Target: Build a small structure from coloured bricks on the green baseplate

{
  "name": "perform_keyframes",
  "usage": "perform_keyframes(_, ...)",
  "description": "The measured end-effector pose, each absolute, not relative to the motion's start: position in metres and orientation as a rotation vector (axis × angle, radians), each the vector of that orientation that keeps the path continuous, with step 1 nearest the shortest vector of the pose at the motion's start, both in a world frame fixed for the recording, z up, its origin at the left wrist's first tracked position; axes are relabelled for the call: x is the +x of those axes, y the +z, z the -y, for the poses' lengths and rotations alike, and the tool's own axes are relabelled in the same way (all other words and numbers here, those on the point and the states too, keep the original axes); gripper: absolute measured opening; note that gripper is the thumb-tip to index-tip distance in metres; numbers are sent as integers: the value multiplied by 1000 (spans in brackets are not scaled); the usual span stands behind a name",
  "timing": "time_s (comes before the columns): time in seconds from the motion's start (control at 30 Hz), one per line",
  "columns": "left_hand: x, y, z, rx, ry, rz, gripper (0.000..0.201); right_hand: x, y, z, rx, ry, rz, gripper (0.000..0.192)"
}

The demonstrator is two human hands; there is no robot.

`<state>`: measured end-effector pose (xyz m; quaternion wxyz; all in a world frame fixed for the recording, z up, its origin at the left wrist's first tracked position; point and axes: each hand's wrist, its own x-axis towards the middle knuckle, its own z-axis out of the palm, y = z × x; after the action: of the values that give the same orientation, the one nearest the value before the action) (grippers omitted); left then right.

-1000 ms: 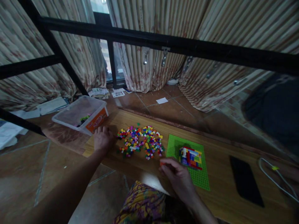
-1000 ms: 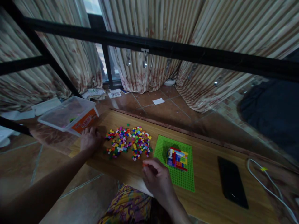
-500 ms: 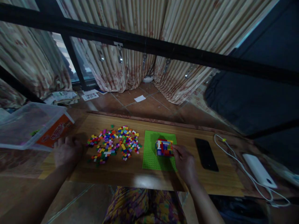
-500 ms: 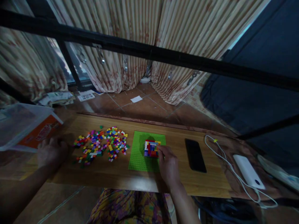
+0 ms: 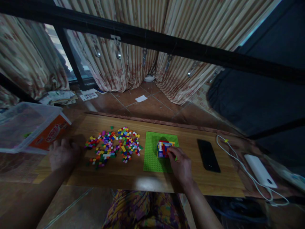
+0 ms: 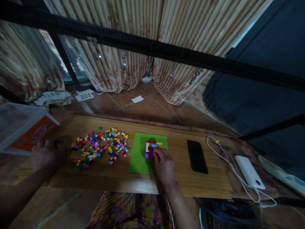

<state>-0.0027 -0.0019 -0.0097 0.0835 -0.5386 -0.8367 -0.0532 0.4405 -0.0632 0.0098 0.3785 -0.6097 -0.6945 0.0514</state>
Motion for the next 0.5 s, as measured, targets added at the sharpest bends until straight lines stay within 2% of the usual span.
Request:
perform_keyframes(0.27, 0, -6, 2, -1605, -133, 2491, 45, 444, 13, 62, -1567, 242, 1729, 16)
perform_keyframes(0.5, 1, -4, 3, -1605, -146, 2514, 49, 442, 14, 62, -1611, 292, 1718, 19)
